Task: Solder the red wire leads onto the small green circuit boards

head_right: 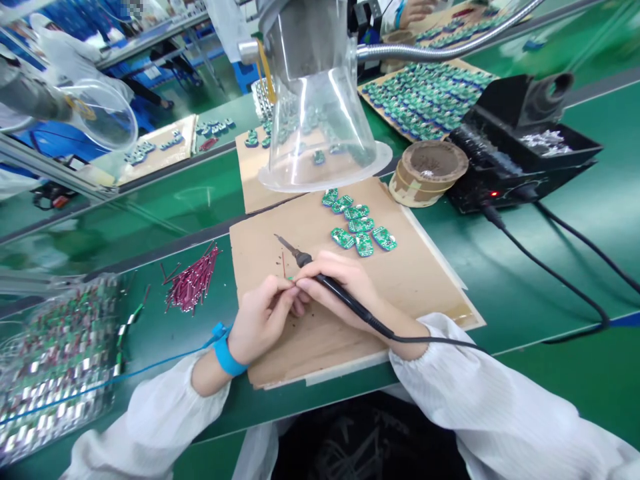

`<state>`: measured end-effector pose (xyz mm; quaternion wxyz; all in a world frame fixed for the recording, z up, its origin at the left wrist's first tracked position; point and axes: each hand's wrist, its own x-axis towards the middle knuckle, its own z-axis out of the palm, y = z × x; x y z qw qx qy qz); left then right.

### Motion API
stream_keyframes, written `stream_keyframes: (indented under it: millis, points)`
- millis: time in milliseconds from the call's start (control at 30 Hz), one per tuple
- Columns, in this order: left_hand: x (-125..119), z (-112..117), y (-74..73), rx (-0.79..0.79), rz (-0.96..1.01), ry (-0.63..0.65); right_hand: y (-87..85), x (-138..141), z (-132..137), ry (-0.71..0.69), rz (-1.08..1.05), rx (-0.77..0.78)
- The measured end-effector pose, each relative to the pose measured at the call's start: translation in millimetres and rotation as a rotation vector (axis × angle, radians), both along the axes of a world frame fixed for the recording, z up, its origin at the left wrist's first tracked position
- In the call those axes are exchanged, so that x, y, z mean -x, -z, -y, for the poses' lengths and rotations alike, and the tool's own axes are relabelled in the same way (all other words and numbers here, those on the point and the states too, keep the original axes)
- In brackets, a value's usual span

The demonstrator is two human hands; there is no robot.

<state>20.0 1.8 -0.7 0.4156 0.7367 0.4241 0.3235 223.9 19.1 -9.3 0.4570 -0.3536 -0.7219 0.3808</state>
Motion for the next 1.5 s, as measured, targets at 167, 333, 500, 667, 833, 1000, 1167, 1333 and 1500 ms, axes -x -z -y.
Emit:
stream_keyframes:
  millis: [167, 333, 500, 667, 833, 1000, 1167, 1333, 1500]
  points:
    - [-0.3, 1.4, -3.6, -0.064, -0.047, -0.019, 0.4, 2.2, 0.3, 0.010, -0.010, -0.016]
    - [-0.3, 1.9, -4.2, 0.068, -0.003, -0.100, 2.4, 2.0, -0.1, 0.072, 0.046, -0.061]
    - [1.0, 1.4, -4.9, 0.049, -0.068, -0.097, 4.8, 1.7, 0.6, 0.069, 0.073, -0.123]
    - [1.1, 2.1, -6.3, 0.089, -0.015, -0.061, 4.1, 3.2, 1.3, 0.071, 0.065, -0.110]
    - [-1.0, 1.8, -5.9, 0.164, 0.101, -0.042, 2.7, 3.4, 1.1, 0.086, 0.086, -0.111]
    - [-1.1, 1.9, -5.7, 0.160, 0.080, -0.058, 1.8, 4.7, 0.2, 0.077, 0.111, -0.116]
    - [6.5, -5.4, -3.7, 0.118, -0.014, -0.096, 3.0, -0.6, 0.3, 0.085, 0.157, -0.148]
    - [19.7, -21.9, 0.6, 0.108, -0.113, -0.100, 4.3, -26.3, 3.9, 0.182, 0.131, -0.004]
    - [20.0, -27.0, 0.1, -0.011, -0.186, -0.056, -3.6, -44.4, 6.5, 0.226, -0.053, 0.210]
